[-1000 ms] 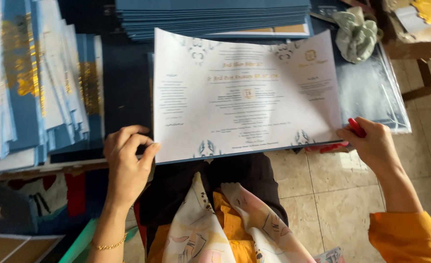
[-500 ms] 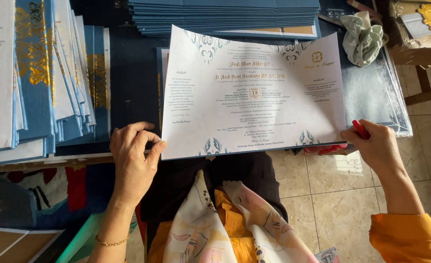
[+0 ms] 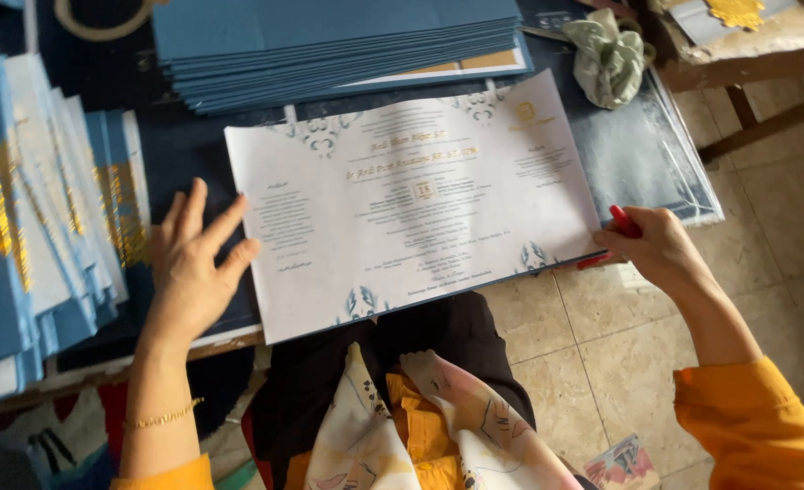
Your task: Assembling wedding invitations by manually aligning printed inserts onto cardstock bases and smoothing them with a tool.
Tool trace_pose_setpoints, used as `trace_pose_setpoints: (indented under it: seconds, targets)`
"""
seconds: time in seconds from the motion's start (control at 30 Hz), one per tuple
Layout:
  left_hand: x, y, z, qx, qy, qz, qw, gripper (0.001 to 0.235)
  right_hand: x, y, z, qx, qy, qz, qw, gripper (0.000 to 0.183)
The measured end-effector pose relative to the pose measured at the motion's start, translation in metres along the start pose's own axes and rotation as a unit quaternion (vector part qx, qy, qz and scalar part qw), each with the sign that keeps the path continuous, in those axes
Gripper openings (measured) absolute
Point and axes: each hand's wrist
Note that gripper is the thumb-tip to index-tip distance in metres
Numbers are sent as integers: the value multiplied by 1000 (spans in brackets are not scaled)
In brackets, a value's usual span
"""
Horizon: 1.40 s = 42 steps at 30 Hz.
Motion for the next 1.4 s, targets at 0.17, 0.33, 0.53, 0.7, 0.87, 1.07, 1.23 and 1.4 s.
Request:
trace_pose_setpoints:
  seconds: [0.17,0.33,0.53,0.7,0.87,1.07,1.23,1.4]
  targets:
    - [-2,-18,-50,150,104,-120,976,45,-3,9,-4,4,4,-23,1000,31]
    - [12,-32,-39,130,106,-115,979,47,-3,17,-8,-46,6,-43,998,39]
    - [17,-41,-35,120,102,-115,981,48,0,19,-6,-88,14,-85,992,37]
    - [11,-23,-35,60,68,-66,994,48,2,20,-4,-93,12,-112,989,33]
    - [22,-55,-37,133,103,-109,980,50,6,20,-6,-95,24,-70,993,30]
    - [16,-40,-38,131,100,-103,981,49,5,18,-3,-74,36,-49,995,32]
    - [19,27,-46,-55,-11,-243,968,63,20,33,-4,-103,97,-12,990,37]
    - [46,171,-100,-160,-210,-106,959,97,43,51,-9,-90,165,11,982,24]
Point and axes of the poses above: each hand's wrist, its own z-axis away from the middle knuckle, its own x-axis out of the palm, y = z × x, and after that the axes turned 5 degrees about -y, right-handed
